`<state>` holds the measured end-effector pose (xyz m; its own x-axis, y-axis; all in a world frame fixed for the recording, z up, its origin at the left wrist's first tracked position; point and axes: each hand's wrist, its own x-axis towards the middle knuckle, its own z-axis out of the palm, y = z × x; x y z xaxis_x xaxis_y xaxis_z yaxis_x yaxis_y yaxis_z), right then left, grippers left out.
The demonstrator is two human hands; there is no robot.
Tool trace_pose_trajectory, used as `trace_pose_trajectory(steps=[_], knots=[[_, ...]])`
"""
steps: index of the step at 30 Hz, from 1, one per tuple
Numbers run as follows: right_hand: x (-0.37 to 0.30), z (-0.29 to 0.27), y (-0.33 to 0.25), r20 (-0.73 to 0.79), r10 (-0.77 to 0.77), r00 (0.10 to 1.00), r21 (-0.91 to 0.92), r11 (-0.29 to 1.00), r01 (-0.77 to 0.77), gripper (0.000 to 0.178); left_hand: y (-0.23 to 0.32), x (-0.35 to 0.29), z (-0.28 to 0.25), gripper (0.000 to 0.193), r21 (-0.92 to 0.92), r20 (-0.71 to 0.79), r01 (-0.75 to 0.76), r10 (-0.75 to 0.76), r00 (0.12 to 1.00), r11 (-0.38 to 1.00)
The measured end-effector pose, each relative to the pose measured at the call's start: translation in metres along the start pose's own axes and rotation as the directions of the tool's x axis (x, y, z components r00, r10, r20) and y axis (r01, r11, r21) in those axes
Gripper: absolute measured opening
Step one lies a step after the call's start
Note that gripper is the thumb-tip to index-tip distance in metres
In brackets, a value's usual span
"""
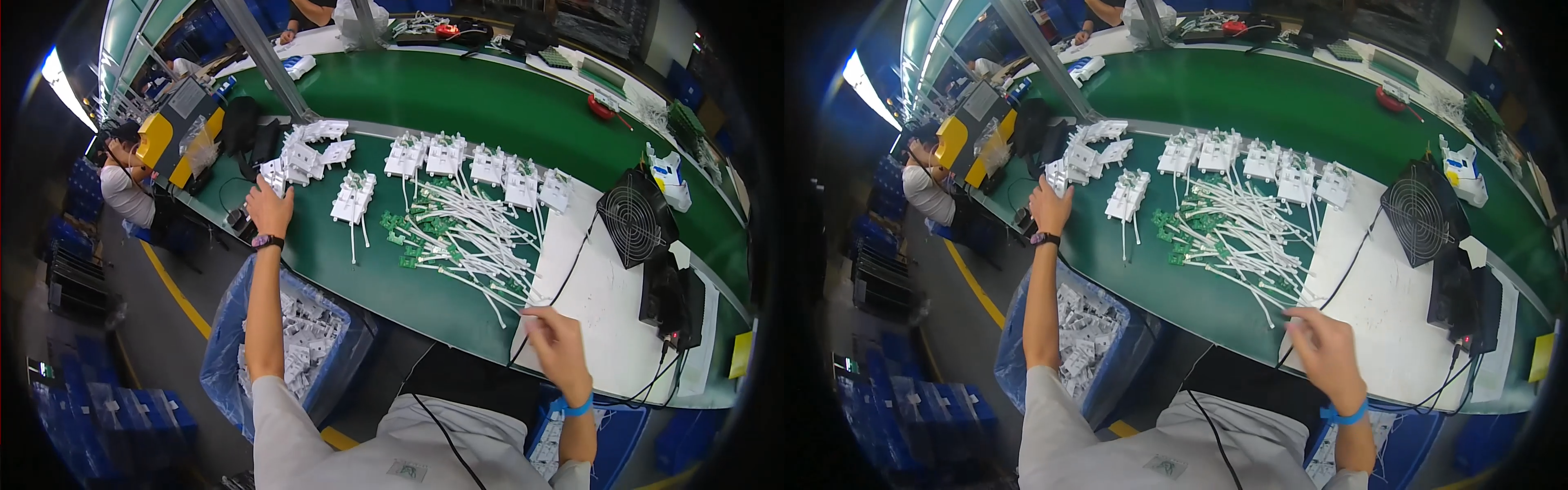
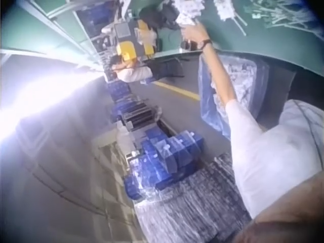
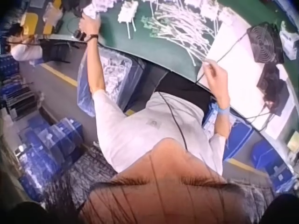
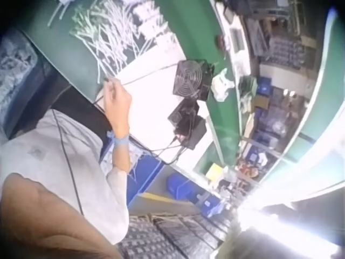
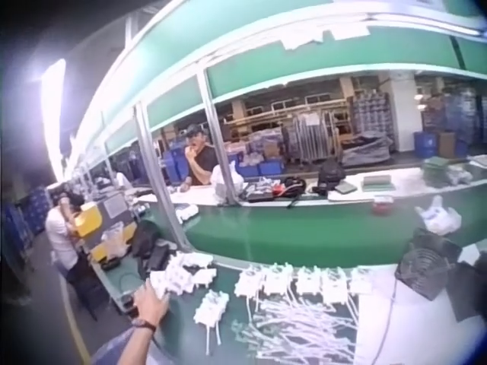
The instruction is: Soldering wires to small electronic circuit boards and organizing them into a container.
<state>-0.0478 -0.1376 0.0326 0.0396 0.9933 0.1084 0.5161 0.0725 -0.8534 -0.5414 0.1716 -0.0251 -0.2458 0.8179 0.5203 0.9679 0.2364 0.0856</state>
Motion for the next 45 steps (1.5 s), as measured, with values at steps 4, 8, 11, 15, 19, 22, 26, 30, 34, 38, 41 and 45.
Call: trace_pose_trajectory(steps=[4,8,11,15,19,22,26,30,34,38,41,45], knots=[[0.032,0.056,-0.031,0.113,-0.244,0.963,-0.078,0.964,0.254,0.028,-0.007,0.004,0.018,0.084,0.046,0.036,0.025,-0.026,0.999,0.999],[0.06,0.115,-0.04,0.132,-0.36,0.923,-0.221,0.898,0.382,0.039,-0.002,0.001,0.014,0.085,0.004,0.016,0.046,-0.046,0.999,0.999],[0.083,0.15,-0.036,0.09,-0.358,0.929,-0.399,0.842,0.364,0.041,-0.003,-0.008,-0.001,0.087,-0.092,0.021,0.02,-0.018,1.0,0.996],[0.096,0.17,-0.024,0.054,-0.367,0.929,-0.496,0.797,0.344,0.032,0.014,-0.024,-0.038,0.088,-0.18,0.036,0.006,0.0,0.999,0.984],[0.099,0.173,-0.023,0.055,-0.443,0.895,-0.51,0.758,0.406,0.021,0.026,-0.042,-0.078,0.082,-0.197,-0.003,-0.025,0.024,1.0,0.98],[0.1,0.17,-0.024,0.021,-0.489,0.872,-0.467,0.767,0.441,0.02,0.023,-0.052,-0.09,0.079,-0.206,-0.04,-0.04,0.032,0.999,0.978],[0.103,0.159,-0.026,-0.115,-0.447,0.887,-0.354,0.853,0.384,0.009,0.046,-0.065,-0.114,0.079,-0.336,-0.145,-0.186,0.145,0.979,0.923],[0.107,0.131,-0.04,-0.383,-0.412,0.827,-0.072,0.905,0.418,0.006,0.085,-0.084,-0.137,0.085,-0.491,-0.232,-0.398,0.325,0.917,0.775],[0.108,0.095,-0.057,-0.5,-0.372,0.782,0.05,0.889,0.455,0.008,0.126,-0.101,-0.149,0.082,-0.554,-0.262,-0.518,0.453,0.852,0.652],[0.111,0.063,-0.06,-0.525,-0.347,0.777,0.127,0.871,0.475,0.007,0.166,-0.114,-0.161,0.075,-0.593,-0.277,-0.61,0.578,0.767,0.526],[0.113,0.047,-0.054,-0.446,-0.272,0.853,0.252,0.876,0.411,0.005,0.186,-0.122,-0.165,0.072,-0.645,-0.267,-0.644,0.668,0.694,0.411],[0.113,0.032,-0.041,-0.249,-0.177,0.952,0.335,0.907,0.256,0.01,0.203,-0.13,-0.173,0.072,-0.611,-0.315,-0.721,0.735,0.601,0.328]])
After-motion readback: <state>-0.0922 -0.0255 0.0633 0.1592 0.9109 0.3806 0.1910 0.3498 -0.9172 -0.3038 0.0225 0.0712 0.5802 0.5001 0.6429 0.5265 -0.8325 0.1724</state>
